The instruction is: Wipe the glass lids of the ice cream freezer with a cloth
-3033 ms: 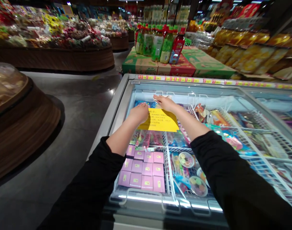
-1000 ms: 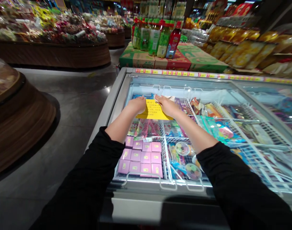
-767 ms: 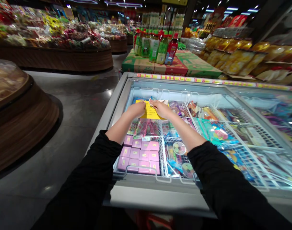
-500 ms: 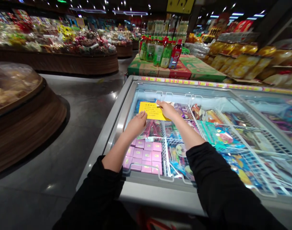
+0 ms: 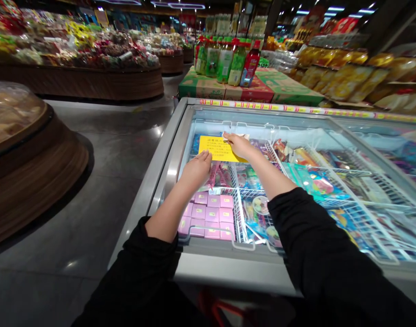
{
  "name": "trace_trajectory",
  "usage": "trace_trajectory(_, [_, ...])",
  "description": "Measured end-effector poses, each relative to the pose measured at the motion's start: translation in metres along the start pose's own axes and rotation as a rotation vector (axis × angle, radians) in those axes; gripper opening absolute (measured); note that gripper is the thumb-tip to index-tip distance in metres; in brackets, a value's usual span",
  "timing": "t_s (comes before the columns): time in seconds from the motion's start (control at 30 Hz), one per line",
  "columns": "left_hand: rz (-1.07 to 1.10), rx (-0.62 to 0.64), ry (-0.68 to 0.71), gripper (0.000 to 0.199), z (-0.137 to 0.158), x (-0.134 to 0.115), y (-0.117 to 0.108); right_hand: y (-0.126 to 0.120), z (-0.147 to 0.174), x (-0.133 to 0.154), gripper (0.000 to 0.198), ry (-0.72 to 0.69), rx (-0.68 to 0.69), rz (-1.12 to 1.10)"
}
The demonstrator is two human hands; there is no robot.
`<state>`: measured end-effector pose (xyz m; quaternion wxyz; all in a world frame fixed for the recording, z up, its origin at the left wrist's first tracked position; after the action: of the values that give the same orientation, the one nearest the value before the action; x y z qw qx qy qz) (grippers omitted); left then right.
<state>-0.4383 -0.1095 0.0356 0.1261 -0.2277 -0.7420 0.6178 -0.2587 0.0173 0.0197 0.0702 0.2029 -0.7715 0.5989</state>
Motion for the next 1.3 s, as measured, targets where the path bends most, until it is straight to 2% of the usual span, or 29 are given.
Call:
trace_trajectory(0.13, [0.004, 0.002, -0.001, 0.051, -0.001, 0.000, -0.001, -0.009, 0.036, -0.003, 0.057, -0.014, -0.013, 0.061])
trace_trajectory(0.27, [-0.009, -0.001, 0.003, 0.052, -0.002, -0.002, 0.001, -0.005, 0.065, 0.020, 0.063, -0.140, 0.007, 0.033])
trace_trajectory(0.37, [-0.024, -0.011, 0.014, 0.051, -0.002, -0.004, 0.001, 0.002, 0.055, 0.032, 0.062, -0.157, 0.027, 0.006])
trace_trajectory(0.53, [-0.020, -0.004, 0.023, 0.049, -0.001, -0.002, 0.000, 0.004, 0.031, 0.033, 0.058, -0.076, 0.011, 0.017])
trace_trajectory(0.67, [-0.028, -0.005, 0.017, 0.049, -0.002, -0.001, 0.001, -0.004, 0.059, 0.032, 0.061, -0.084, 0.005, 0.032])
trace_trajectory(0.83, [-0.034, -0.008, 0.017, 0.051, -0.004, -0.002, 0.005, -0.010, 0.106, 0.044, 0.069, -0.211, 0.046, 0.005])
trace_trajectory(0.97, [-0.022, 0.007, 0.004, 0.052, -0.003, -0.003, 0.004, -0.005, 0.095, 0.048, 0.069, -0.218, 0.071, -0.022])
trace_trajectory(1.13, [-0.001, 0.044, -0.002, 0.052, -0.002, -0.003, -0.001, -0.010, 0.065, 0.034, 0.061, -0.118, 0.036, -0.029])
trace_trajectory(1.2, [0.009, 0.047, -0.012, 0.052, -0.002, -0.003, -0.003, -0.017, 0.069, 0.026, 0.059, -0.083, 0.015, -0.009])
trace_trajectory(1.3, [0.005, 0.032, -0.021, 0.052, -0.001, -0.003, -0.004, -0.024, 0.095, 0.022, 0.061, -0.095, 0.003, 0.017])
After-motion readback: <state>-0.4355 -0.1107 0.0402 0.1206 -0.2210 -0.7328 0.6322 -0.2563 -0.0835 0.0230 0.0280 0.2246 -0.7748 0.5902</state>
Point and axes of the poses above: each hand's wrist, its own z-axis away from the middle knuckle, its own y-axis out of the palm, x = y × z, the point moved 8 cm from there along -z, towards the middle knuckle, and after that the axes turned 6 degrees about -x, right-handed, at the moved point
